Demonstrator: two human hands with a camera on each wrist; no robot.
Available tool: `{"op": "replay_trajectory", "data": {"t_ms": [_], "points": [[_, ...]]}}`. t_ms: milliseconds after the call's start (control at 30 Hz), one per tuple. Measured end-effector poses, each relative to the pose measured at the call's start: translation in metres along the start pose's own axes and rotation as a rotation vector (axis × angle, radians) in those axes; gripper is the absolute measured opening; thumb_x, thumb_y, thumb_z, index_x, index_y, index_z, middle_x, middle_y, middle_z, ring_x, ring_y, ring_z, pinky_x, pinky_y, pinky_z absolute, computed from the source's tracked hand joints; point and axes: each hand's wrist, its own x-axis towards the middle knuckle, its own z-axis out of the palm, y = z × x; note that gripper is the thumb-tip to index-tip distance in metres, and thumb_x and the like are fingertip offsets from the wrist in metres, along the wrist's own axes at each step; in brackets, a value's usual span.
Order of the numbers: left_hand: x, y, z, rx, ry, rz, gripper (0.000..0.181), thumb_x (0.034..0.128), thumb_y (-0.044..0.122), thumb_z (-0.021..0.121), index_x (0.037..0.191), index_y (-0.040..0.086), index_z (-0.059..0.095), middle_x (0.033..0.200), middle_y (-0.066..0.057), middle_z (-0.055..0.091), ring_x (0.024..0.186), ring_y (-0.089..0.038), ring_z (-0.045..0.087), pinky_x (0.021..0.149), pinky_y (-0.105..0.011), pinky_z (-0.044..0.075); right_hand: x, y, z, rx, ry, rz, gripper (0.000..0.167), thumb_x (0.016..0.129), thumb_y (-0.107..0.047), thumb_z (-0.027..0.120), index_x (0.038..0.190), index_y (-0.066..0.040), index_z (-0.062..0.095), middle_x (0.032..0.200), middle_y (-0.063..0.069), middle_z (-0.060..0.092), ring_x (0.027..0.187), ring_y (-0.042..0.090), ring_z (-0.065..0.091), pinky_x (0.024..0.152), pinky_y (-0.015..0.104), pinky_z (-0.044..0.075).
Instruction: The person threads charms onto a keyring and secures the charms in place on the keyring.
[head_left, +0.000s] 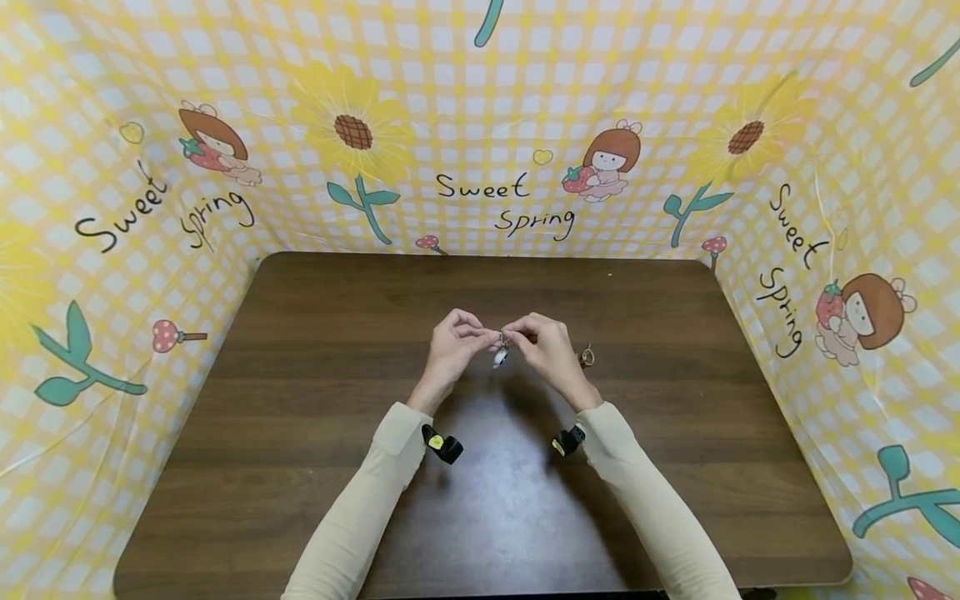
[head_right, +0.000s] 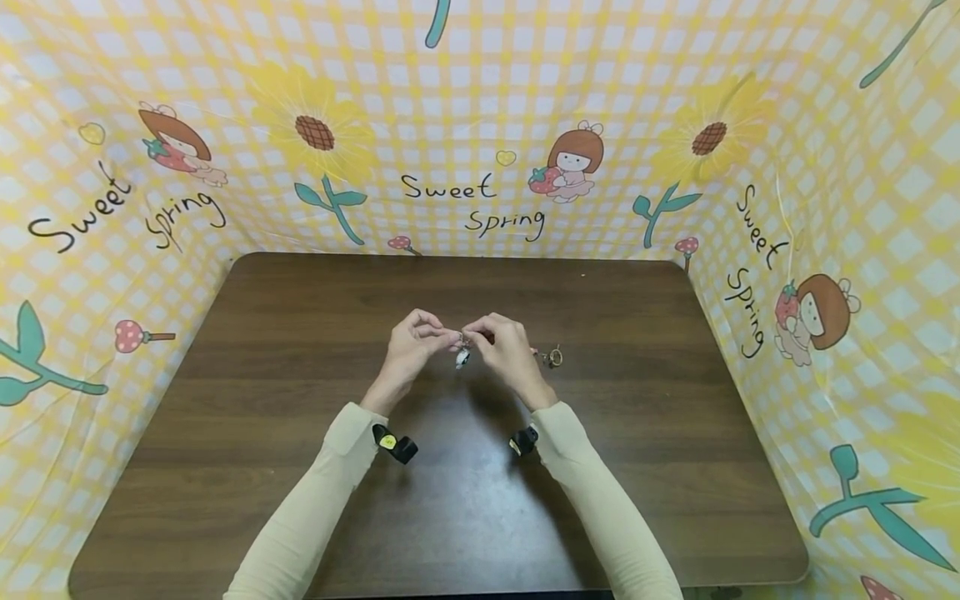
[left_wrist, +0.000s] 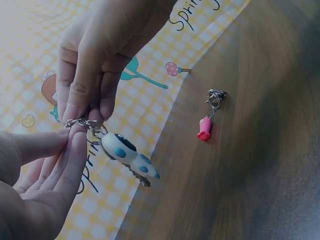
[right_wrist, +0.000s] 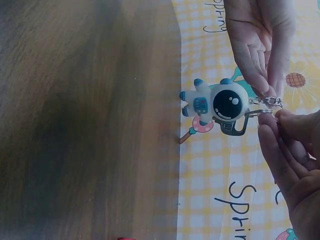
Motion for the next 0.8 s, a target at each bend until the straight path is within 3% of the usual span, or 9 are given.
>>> {"op": "replay_trajectory", "data": {"t_ms": [300,533,700,800], "points": [[0.0,0.002,0.004,0.007,0.017,-0.029,0.026,0.0916,-0.015,0.072,0.099,0.001,0.053,0.082,-0.01,0.075,0.069,-0.014,0.074,0.076,-0.03,0.063,-0.003,-0.001,0.002,-0.063,0.027,-0.063,0.005,0.097,0.006,0.073,0.096,0.003,0.077,0.089,0.011,0.071,0.078,0.021,0.07,0.07,0.031,0.06],[0.002,0.002,0.008,-0.095,0.011,-0.132,0.025,0.0927,-0.017,0.069,0.099,0.0,0.052,0.079,-0.007,0.074,0.067,-0.014,0.075,0.076,-0.03,0.064,-0.006,0.001,0.007,-0.118,0.096,-0.117,0.005,0.098,0.006,0.071,0.095,0.002,0.073,0.09,0.012,0.068,0.079,0.023,0.068,0.07,0.034,0.059],[0.004,-0.005,0.007,-0.185,0.019,-0.219,0.024,0.0933,-0.018,0.066,0.1,-0.002,0.051,0.078,-0.009,0.073,0.068,-0.014,0.076,0.074,-0.026,0.063,-0.002,-0.007,0.008,-0.073,0.117,-0.106,0.004,0.099,0.003,0.07,0.096,0.001,0.073,0.09,0.011,0.068,0.077,0.022,0.067,0.066,0.031,0.057],[0.003,-0.006,0.004,-0.198,0.008,-0.213,0.022,0.0941,-0.017,0.067,0.102,-0.003,0.052,0.08,-0.009,0.074,0.07,-0.014,0.076,0.076,-0.026,0.063,0.005,-0.014,0.005,0.031,0.115,-0.034,0.006,0.101,-0.003,0.07,0.099,0.001,0.075,0.092,0.011,0.07,0.078,0.019,0.068,0.068,0.028,0.057]]}}
